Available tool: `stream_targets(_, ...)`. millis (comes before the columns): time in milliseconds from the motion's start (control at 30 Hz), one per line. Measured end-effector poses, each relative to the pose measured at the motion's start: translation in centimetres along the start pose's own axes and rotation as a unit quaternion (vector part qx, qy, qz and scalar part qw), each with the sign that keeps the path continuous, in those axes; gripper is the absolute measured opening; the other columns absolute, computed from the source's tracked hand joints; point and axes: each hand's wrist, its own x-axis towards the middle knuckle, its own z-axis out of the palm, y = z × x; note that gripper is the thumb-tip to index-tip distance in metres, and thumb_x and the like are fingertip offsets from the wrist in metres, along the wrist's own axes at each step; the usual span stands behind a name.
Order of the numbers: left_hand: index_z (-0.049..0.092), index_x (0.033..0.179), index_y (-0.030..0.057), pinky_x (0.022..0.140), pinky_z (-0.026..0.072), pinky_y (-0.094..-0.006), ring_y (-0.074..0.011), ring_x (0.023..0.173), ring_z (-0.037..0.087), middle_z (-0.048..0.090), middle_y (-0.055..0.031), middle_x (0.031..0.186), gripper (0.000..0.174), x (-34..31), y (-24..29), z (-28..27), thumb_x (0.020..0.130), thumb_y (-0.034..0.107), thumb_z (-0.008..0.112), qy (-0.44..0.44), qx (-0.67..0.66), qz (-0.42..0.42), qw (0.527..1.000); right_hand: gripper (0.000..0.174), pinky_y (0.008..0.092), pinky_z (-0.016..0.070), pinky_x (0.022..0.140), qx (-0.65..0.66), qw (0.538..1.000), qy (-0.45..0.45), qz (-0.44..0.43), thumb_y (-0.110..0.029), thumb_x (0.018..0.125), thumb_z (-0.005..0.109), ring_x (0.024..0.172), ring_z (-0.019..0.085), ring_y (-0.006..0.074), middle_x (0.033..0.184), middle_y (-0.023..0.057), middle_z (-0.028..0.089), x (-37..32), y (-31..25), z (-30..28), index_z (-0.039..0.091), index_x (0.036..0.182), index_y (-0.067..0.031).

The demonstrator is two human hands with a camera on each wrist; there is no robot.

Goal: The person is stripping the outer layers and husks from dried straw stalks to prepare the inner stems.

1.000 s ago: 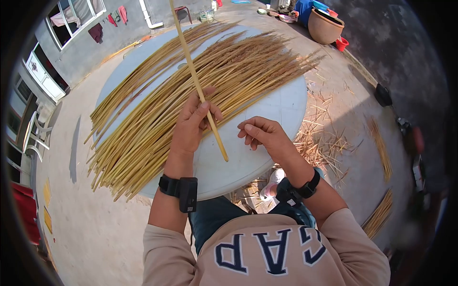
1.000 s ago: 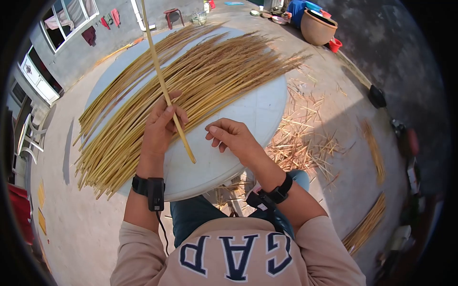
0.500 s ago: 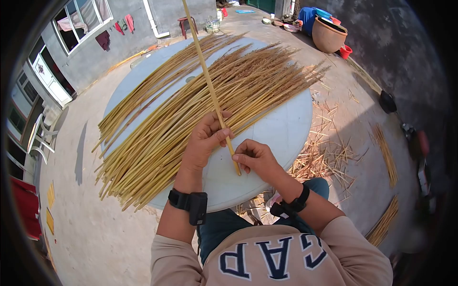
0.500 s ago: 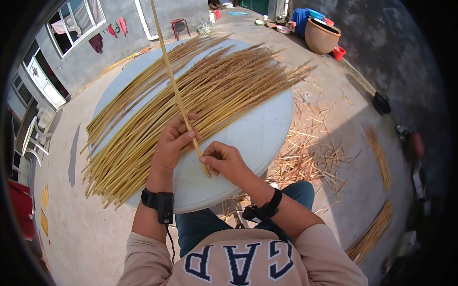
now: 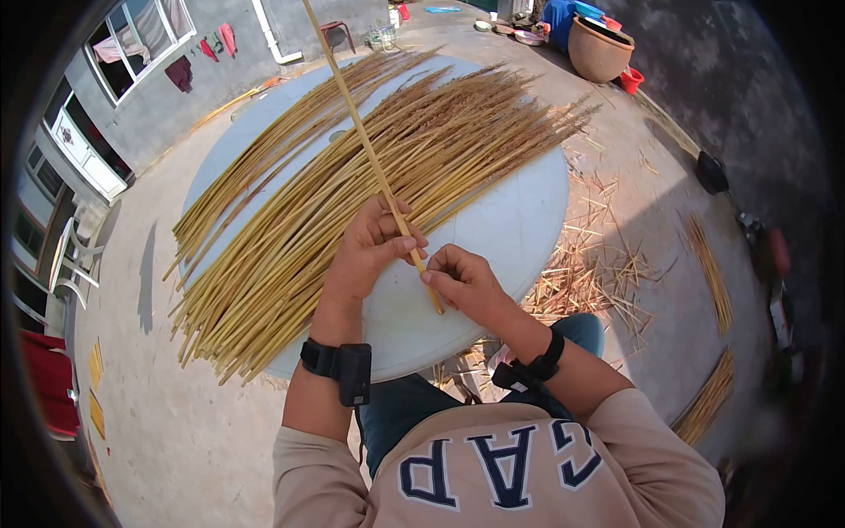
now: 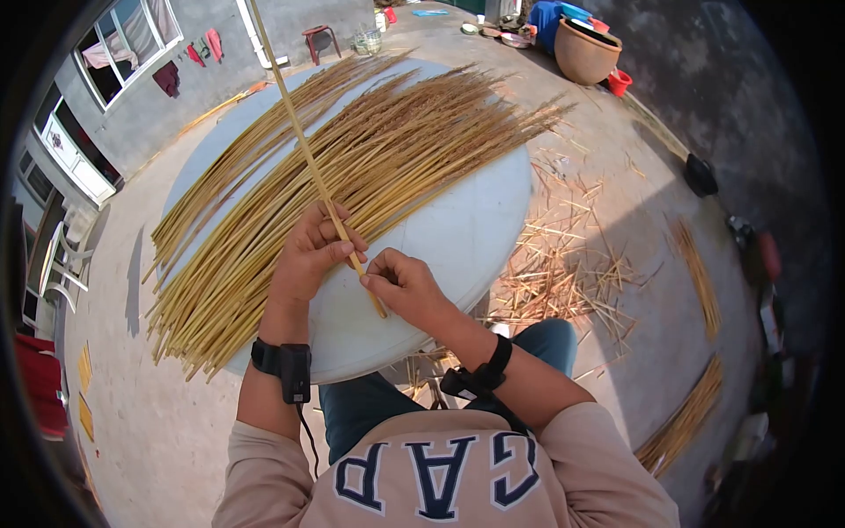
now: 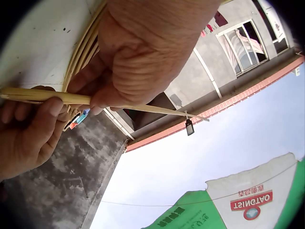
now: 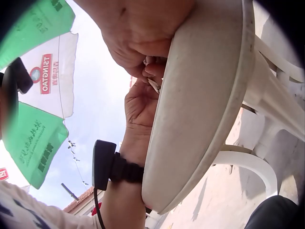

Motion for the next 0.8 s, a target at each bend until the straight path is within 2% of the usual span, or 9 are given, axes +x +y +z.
stream_targets(167, 0.045, 0.114, 0.0034, 0.069, 0.0479, -0.0282, -0.0182, 0.072, 0.061, 0.062, -0.0119, 0.08, 0.04, 0.1, 0.3, 0.4, 0.076, 0.001, 0.06, -0.015, -0.002, 0.009, 1.0, 0.014, 0.0201, 0.0308, 0.041, 0.03, 0.999, -0.019, 0.009, -0.012, 0.083, 0.059, 0.046, 0.041, 0.0032, 0.055, -0.0024, 0.047, 0.0, -0.3, -0.2, 0.052, 0.08, -0.0014)
stream_targets(333, 0.044, 0.116, 0.0013, 0.068, 0.0471, -0.0274, -0.0172, 0.071, 0.06, 0.062, -0.011, 0.081, 0.044, 0.2, 0.0, 0.4, 0.075, -0.002, 0.058, 0.002, -0.007, 0.011, 1.0, 0.012, 0.0206, 0.0305, 0.036, 0.17, 0.982, -0.039, 0.076, -0.011, 0.082, 0.059, 0.037, 0.038, 0.0066, 0.051, -0.0007, 0.044, -0.2, -1.1, -0.7, 0.051, 0.08, -0.0019)
stream_targets(467, 0.045, 0.115, 0.0012, 0.068, 0.0469, -0.0269, -0.0164, 0.071, 0.059, 0.061, -0.0102, 0.079, 0.043, -0.1, 0.3, -0.3, 0.075, -0.002, 0.058, -0.016, -0.005, -0.005, 1.0, 0.012, 0.019, 0.0295, 0.035, 0.251, 0.964, -0.025, 0.081, -0.011, 0.082, 0.058, 0.039, 0.036, 0.0055, 0.053, -0.0006, 0.043, -0.3, -3.0, -2.6, 0.05, 0.077, -0.0029)
stream_targets(600, 0.045, 0.114, 0.0014, 0.068, 0.0489, -0.0275, -0.0168, 0.071, 0.06, 0.062, -0.0105, 0.081, 0.04, 0.0, 0.2, -1.4, 0.076, 0.0, 0.059, 0.023, -0.029, -0.002, 0.999, 0.011, 0.0155, 0.0295, 0.033, 0.367, 0.928, 0.029, -0.062, -0.01, 0.084, 0.055, 0.047, 0.033, 0.0035, 0.066, 0.0008, 0.041, -1.8, -7.3, -7.7, 0.049, 0.078, -0.0034)
stream_targets(633, 0.046, 0.113, 0.0014, 0.068, 0.0498, -0.0278, -0.0173, 0.071, 0.061, 0.062, -0.011, 0.082, 0.039, 0.0, 0.3, -1.5, 0.076, 0.0, 0.059, 0.033, -0.061, 0.011, 0.998, 0.014, 0.0154, 0.0312, 0.034, 0.421, 0.899, 0.011, -0.123, -0.013, 0.087, 0.053, 0.048, 0.033, 0.0047, 0.07, 0.0021, 0.04, -2.2, -7.7, -10.1, 0.048, 0.08, -0.0018)
stream_targets(667, 0.046, 0.113, 0.0014, 0.068, 0.0498, -0.0278, -0.0173, 0.071, 0.061, 0.062, -0.011, 0.082, 0.039, 0.0, 0.4, -1.5, 0.076, 0.0, 0.059, 0.034, -0.061, 0.013, 0.997, 0.017, 0.0157, 0.0331, 0.036, 0.533, 0.823, -0.008, -0.198, -0.015, 0.089, 0.05, 0.051, 0.035, 0.0059, 0.072, 0.0031, 0.04, -2.6, -8.5, -12.2, 0.048, 0.084, 0.0009)
stream_targets(700, 0.046, 0.112, 0.0012, 0.069, 0.0506, -0.0287, -0.0187, 0.073, 0.062, 0.063, -0.0119, 0.084, 0.038, 0.0, 0.5, -1.4, 0.077, 0.0, 0.059, 0.037, -0.074, 0.019, 0.996, 0.025, 0.0165, 0.0352, 0.039, 0.573, 0.767, -0.024, -0.288, -0.017, 0.091, 0.047, 0.054, 0.038, 0.0077, 0.077, 0.006, 0.045, -3.0, -9.1, -14.8, 0.048, 0.096, 0.0069)
stream_targets(733, 0.047, 0.112, 0.0009, 0.069, 0.0514, -0.0295, -0.02, 0.076, 0.063, 0.063, -0.0127, 0.086, 0.037, 0.0, 0.5, -1.3, 0.077, 0.0, 0.059, 0.041, -0.087, 0.025, 0.995, 0.025, 0.0165, 0.0352, 0.039, 0.571, 0.769, -0.026, -0.287, -0.017, 0.091, 0.047, 0.054, 0.038, 0.0077, 0.077, 0.006, 0.045, -3.5, -9.8, -15.6, 0.048, 0.096, 0.0069)
stream_targets(800, 0.047, 0.112, 0.0008, 0.071, 0.0517, -0.0305, -0.0213, 0.078, 0.064, 0.063, -0.0132, 0.088, 0.037, 0.0, 0.5, -1.1, 0.077, -0.001, 0.058, 0.032, -0.089, 0.032, 0.995, 0.033, 0.0181, 0.0367, 0.041, 0.61, 0.729, 0.118, -0.286, -0.019, 0.093, 0.045, 0.057, 0.04, 0.0088, 0.085, 0.009, 0.05, -4.2, -11.2, -16.7, 0.047, 0.107, 0.0104)
